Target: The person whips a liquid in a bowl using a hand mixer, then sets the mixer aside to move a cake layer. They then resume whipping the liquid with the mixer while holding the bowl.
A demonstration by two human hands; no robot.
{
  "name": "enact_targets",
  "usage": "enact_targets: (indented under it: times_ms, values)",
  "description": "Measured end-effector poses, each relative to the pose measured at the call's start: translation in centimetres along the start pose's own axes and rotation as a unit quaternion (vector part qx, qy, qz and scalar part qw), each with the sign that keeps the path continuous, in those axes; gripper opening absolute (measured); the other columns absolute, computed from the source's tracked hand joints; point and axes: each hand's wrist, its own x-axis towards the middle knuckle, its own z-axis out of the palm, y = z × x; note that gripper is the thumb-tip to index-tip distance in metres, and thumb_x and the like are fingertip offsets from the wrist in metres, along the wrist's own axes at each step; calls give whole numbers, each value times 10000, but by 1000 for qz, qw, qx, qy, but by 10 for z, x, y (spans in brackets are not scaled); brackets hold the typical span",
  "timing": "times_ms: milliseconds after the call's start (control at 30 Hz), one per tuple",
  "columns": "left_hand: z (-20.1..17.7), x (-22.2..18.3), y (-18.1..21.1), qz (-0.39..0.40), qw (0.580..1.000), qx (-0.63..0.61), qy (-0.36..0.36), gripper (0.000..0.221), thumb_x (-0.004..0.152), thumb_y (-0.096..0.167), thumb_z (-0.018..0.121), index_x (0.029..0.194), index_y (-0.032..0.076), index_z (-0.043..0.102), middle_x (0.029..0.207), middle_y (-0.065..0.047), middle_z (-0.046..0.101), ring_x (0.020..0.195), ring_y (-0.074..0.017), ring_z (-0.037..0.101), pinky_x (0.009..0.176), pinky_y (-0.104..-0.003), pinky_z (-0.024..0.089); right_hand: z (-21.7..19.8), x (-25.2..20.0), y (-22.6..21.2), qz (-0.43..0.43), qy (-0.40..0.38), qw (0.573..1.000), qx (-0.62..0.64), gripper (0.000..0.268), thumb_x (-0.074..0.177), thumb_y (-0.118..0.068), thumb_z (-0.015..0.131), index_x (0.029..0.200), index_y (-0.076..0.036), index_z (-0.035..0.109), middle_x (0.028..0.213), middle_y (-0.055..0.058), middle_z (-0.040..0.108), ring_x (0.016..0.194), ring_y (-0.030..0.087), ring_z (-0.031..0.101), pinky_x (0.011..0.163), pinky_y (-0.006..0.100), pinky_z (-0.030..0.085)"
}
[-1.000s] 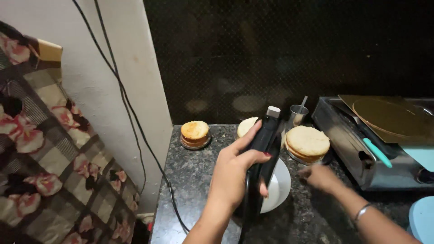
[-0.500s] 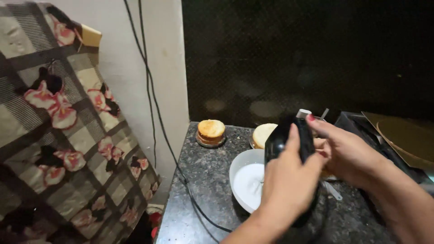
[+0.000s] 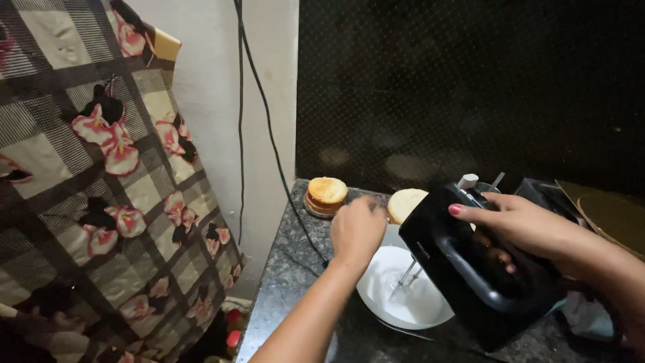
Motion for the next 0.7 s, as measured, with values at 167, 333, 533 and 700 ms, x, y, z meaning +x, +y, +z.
enact_targets:
  times_ms: [167, 333, 533, 700]
  values:
    - [79, 6, -83, 63, 996, 56, 19, 300, 912, 243, 567, 1108, 95, 741, 1009, -217, 736, 978, -439, 685, 837, -545, 525, 0, 9, 2, -18, 18, 997, -75, 505, 916, -488, 702, 1090, -19, 631, 611, 61, 525, 422, 184, 503, 376, 333, 416]
    - [90, -3, -101, -95, 993, -43, -59, 300, 981, 309, 530, 1144, 190, 752, 1029, -227, 720, 1016, -440, 675, 906, -533, 514, 2, 15, 12, -63, -12, 997, -54, 542, 908, -471, 689, 1199, -31, 566, 547, 91, 506, 385, 198, 477, 346, 360, 395]
    - [89, -4, -101, -125, 989, -68, -50, 287, 982, 344, 563, 1151, 207, 749, 1046, -197, 730, 1023, -421, 682, 891, -507, 527, -8, 26, 20, -44, -15, 995, -92, 526, 939, -467, 697, 1336, -144, 576, 549, 88, 540, 386, 194, 494, 366, 340, 418]
    - [76, -8, -92, -89, 985, -139, -44, 282, 964, 255, 562, 1170, 239, 753, 1048, -157, 752, 1004, -366, 712, 855, -462, 549, -7, 27, 13, -29, 4, 995, -91, 537, 885, -466, 718, 1249, -91, 594, 567, 99, 509, 372, 213, 454, 379, 359, 376]
